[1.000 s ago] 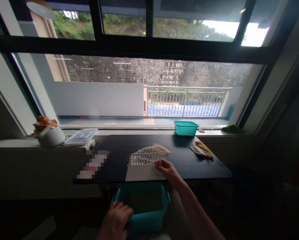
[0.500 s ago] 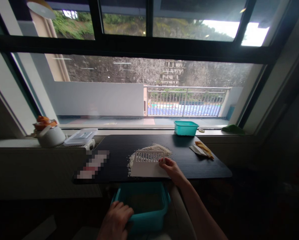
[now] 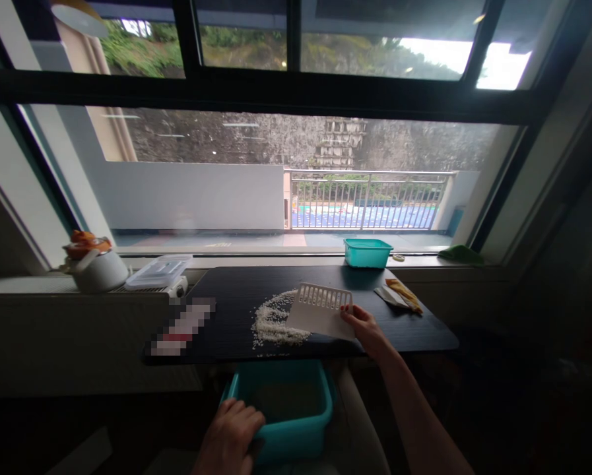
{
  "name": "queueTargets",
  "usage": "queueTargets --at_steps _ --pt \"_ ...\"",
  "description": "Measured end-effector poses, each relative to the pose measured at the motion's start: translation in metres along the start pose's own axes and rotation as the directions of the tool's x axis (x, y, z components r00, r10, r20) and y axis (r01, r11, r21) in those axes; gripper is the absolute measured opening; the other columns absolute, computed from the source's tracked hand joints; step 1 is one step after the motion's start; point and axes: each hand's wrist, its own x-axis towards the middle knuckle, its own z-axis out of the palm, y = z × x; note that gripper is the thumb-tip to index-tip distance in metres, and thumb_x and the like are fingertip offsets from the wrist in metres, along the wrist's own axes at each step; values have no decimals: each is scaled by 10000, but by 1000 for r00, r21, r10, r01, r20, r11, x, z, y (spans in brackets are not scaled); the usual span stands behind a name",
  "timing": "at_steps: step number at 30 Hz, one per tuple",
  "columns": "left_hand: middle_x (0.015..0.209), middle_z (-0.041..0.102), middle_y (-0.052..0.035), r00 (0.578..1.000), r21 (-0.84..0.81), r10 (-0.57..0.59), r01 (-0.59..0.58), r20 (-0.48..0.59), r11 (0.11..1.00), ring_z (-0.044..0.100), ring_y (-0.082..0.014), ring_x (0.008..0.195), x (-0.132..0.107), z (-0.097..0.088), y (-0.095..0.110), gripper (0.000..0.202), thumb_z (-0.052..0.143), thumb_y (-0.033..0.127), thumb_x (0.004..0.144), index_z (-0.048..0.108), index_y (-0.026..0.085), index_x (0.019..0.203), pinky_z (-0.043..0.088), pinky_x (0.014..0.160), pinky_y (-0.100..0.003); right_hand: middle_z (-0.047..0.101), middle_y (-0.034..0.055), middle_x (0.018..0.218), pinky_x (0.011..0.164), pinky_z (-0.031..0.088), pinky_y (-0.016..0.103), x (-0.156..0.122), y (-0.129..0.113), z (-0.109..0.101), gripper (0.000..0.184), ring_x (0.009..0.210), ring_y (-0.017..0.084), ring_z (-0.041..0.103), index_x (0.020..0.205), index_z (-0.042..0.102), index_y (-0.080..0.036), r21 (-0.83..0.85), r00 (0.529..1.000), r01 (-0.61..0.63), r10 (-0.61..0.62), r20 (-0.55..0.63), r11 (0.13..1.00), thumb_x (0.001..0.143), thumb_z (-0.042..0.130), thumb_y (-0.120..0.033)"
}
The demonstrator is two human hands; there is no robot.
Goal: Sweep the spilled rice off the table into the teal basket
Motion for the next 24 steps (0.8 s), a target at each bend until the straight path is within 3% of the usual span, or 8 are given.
queueTargets --at_steps 11,18,24 --pt "759 649 9 1000 36 6 -6 0 999 600 -202 769 -2 0 -1 185 513 58 675 597 204 751 435 841 -438 709 38 766 692 465 326 -8 7 18 367 718 222 630 811 701 -171 -15 993 -54 55 105 998 529 816 -376" --pt "759 647 15 997 42 52 -50 -57 998 606 -204 765 -2 4 -5 187 512 67 681 593 210 769 432 835 -433 704 15 744 686 461 312 1 9 12 390 706 206 617 800 682 -197 18 1000 -21 20 6 1000 505 808 -419" --pt "720 631 34 991 30 77 -74 -111 997 602 -196 727 -4 6 -7 207 512 43 651 576 218 741 420 808 -403 714 35 779 687 464 326 -5 9 17 411 739 231 629 815 694 -184 -4 999 -34 34 27 999 504 810 -427"
